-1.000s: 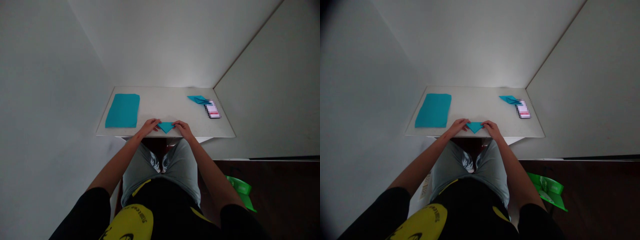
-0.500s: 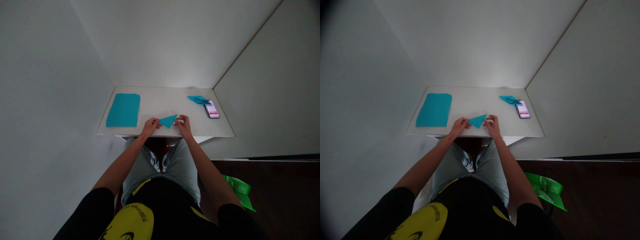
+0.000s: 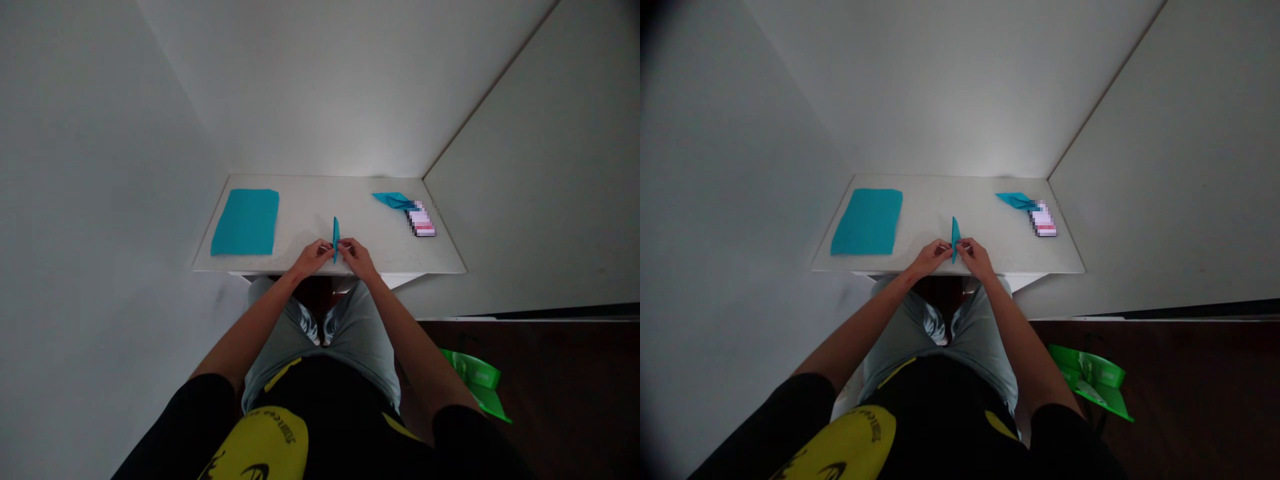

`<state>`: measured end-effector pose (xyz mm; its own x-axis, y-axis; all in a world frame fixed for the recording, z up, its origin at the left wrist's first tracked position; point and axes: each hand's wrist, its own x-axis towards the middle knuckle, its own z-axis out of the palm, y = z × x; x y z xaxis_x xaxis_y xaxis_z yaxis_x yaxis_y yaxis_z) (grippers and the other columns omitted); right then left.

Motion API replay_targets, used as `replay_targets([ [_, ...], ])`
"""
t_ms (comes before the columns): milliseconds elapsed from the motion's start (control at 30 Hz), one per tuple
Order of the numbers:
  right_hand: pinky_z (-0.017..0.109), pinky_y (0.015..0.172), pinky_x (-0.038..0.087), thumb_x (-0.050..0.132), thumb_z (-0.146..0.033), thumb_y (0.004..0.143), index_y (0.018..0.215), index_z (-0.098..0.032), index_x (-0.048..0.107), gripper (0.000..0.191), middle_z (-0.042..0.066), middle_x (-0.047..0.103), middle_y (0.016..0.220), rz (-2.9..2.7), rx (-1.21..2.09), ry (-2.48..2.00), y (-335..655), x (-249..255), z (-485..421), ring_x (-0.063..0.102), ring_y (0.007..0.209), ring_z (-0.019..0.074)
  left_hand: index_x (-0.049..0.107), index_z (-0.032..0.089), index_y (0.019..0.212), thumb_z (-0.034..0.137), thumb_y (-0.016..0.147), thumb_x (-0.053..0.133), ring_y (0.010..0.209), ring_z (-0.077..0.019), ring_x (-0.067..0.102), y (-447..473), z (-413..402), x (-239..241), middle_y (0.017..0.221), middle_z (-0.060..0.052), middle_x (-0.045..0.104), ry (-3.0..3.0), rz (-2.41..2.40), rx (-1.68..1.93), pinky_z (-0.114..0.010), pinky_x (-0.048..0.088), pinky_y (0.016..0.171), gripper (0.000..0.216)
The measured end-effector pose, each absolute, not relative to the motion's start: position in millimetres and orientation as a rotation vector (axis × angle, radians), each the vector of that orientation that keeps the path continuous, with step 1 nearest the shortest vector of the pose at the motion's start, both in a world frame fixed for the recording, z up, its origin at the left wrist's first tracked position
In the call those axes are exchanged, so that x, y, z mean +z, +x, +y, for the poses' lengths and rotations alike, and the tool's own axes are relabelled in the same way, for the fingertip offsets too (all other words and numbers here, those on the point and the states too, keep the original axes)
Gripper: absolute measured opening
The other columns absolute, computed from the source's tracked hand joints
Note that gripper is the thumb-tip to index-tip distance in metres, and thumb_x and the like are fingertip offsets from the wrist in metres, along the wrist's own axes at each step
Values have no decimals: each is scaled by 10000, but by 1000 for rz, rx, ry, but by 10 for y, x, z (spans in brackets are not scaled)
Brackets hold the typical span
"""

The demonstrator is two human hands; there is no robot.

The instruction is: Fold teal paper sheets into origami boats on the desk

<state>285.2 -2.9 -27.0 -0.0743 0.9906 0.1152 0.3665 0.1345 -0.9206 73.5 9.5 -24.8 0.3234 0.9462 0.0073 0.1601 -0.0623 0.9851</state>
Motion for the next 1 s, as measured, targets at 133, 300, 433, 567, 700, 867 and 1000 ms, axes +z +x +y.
replay_targets([
  [133, 342, 713, 540, 668, -627, 957, 1008, -240, 720, 394, 43, 778, 912, -1656, 951, -1359, 2863, -235, -48, 662, 721, 189, 687, 193, 1114, 483, 931, 773, 861, -190, 748, 763, 112, -258, 1014, -59, 796, 1506, 1091, 921, -321, 591, 815, 353],
  [300, 325, 678, 535, 695, -651, 930, 1197, -240, 645, 492, 23, 759, 896, -1599, 999, -1326, 2866, -252, -39, 650, 706, 181, 650, 200, 1405, 442, 916, 784, 811, -170, 730, 770, 116, -238, 1037, -50, 774, 1558, 1028, 887, -292, 579, 763, 562],
  [433, 328, 661, 511, 709, -664, 916, 1276, -226, 625, 574, 12, 741, 844, -1632, 983, -1363, 2867, -257, -35, 634, 686, 189, 619, 192, 1504, 447, 925, 759, 797, -164, 699, 754, 106, -230, 986, -24, 749, 1634, 977, 852, -298, 574, 779, 648],
  [567, 336, 690, 495, 641, -658, 960, 1114, -218, 695, 470, 27, 736, 853, -1753, 979, -1373, 2879, -242, -47, 626, 717, 195, 613, 189, 1514, 431, 908, 775, 782, -160, 668, 751, 104, -242, 931, -5, 733, 1673, 985, 847, -302, 559, 782, 673],
  [700, 309, 659, 480, 622, -626, 978, 1119, -214, 723, 447, 13, 711, 804, -1794, 1034, -1323, 2901, -206, -59, 600, 691, 180, 600, 194, 1521, 471, 878, 811, 738, -147, 643, 756, 98, -229, 909, 5, 698, 1691, 993, 831, -290, 545, 732, 732],
  [867, 290, 636, 462, 590, -524, 1001, 1304, -192, 744, 475, 0, 705, 779, -1834, 1153, -1213, 2935, -186, -54, 584, 640, 157, 583, 221, 1519, 494, 826, 866, 731, -138, 645, 760, 81, -225, 931, 10, 674, 1699, 1003, 844, -273, 544, 702, 796],
  [1000, 292, 640, 478, 628, -492, 977, 1455, -185, 697, 572, 25, 756, 857, -1779, 1116, -1244, 2937, -249, -43, 607, 660, 162, 579, 217, 1524, 495, 854, 845, 783, -158, 675, 750, 94, -247, 925, 1, 685, 1695, 991, 838, -285, 563, 738, 773],
])
